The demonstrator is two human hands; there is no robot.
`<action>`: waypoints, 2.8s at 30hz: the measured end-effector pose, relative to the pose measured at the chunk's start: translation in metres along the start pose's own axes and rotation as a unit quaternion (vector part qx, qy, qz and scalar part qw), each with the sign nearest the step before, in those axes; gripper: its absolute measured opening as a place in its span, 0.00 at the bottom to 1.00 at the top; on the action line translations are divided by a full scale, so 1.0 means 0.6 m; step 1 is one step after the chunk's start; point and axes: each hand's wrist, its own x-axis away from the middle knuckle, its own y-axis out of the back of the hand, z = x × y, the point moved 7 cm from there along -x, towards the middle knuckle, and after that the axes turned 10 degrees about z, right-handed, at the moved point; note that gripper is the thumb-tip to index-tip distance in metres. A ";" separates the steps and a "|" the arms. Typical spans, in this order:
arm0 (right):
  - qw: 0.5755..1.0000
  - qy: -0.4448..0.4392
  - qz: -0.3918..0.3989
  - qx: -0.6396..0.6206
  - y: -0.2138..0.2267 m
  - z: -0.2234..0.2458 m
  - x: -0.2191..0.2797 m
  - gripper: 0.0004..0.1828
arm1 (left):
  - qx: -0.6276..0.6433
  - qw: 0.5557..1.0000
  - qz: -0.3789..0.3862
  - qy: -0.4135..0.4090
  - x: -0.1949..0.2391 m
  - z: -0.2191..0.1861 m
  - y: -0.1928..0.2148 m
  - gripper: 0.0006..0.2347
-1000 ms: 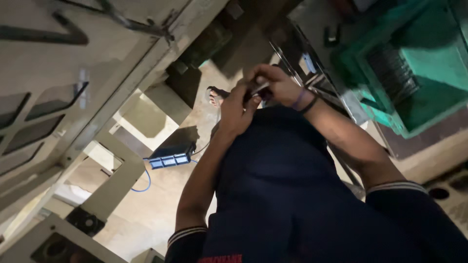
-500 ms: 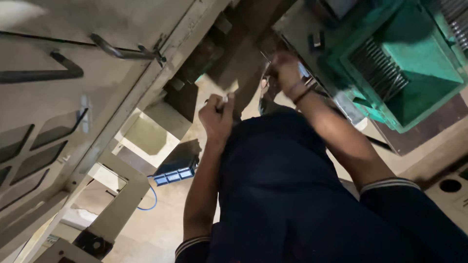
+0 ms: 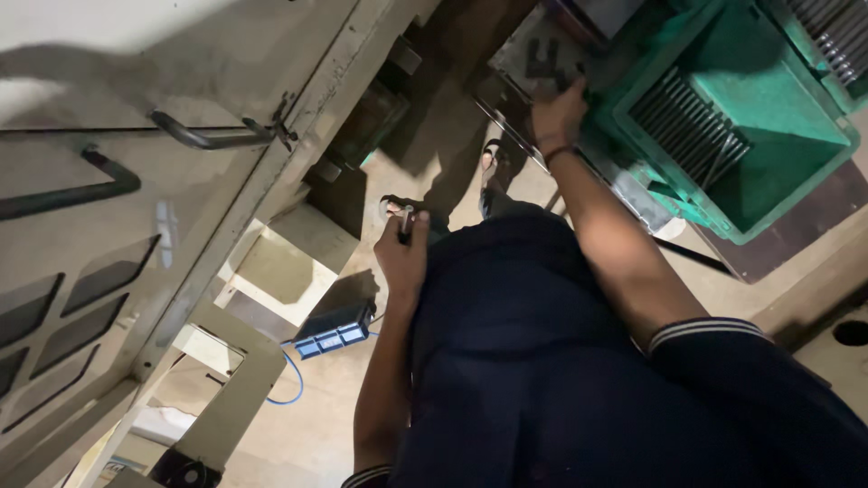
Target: The person uses a wrench to loosen and remove bolts from a panel on a large industrial machine. After removing the bolts, the person opens the panel door and reaches inside to adjust or inspect internal components.
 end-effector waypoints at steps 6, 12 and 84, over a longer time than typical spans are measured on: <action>0.925 -0.010 0.223 0.306 0.025 0.037 0.045 0.40 | 0.005 0.998 0.026 0.055 -0.010 0.018 -0.005 0.17; 0.910 0.147 0.206 0.329 0.039 0.038 0.071 0.12 | 0.009 0.999 0.049 0.002 -0.015 -0.004 -0.018 0.15; 0.787 0.264 0.153 0.536 -0.017 0.065 -0.005 0.08 | 0.082 0.993 -0.068 -0.045 0.024 -0.057 0.037 0.13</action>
